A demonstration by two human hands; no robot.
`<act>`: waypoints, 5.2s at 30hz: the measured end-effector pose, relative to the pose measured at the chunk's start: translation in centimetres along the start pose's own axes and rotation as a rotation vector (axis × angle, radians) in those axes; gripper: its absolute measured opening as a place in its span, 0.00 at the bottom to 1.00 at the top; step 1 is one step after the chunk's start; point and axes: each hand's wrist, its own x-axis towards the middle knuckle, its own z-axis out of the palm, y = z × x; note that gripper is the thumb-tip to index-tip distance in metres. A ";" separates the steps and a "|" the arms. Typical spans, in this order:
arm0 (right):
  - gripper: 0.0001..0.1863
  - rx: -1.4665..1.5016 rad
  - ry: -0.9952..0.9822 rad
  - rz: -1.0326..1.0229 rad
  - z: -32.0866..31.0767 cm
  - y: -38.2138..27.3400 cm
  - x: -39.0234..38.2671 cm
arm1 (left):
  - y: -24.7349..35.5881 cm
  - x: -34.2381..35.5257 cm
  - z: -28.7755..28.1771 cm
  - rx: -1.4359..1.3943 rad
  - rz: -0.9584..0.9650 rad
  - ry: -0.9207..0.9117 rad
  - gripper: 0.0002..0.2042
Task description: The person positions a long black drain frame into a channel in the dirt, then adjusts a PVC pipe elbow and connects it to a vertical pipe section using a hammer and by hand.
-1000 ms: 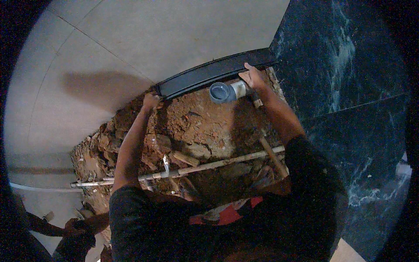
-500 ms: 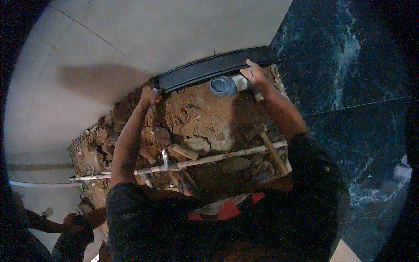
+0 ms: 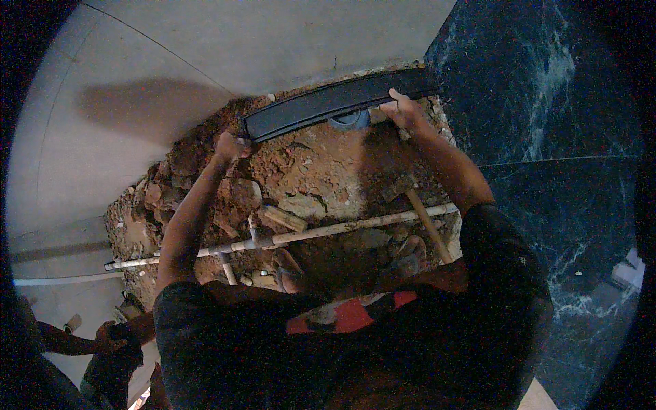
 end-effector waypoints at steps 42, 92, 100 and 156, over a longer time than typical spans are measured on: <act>0.10 0.410 0.244 0.181 4.8 -5.0 -3.2 | -5.8 3.2 0.9 0.306 0.001 -0.045 0.05; 0.17 0.525 0.308 0.540 5.6 -6.3 -2.3 | 4.8 -0.2 -0.3 1.236 0.144 0.222 0.18; 0.19 0.159 0.234 0.170 1.5 -0.4 -3.7 | 9.7 -2.9 3.8 1.162 0.305 0.303 0.20; 0.06 -1.202 0.094 0.354 -4.4 1.0 -13.9 | 13.1 -1.5 -5.4 1.051 0.563 0.302 0.12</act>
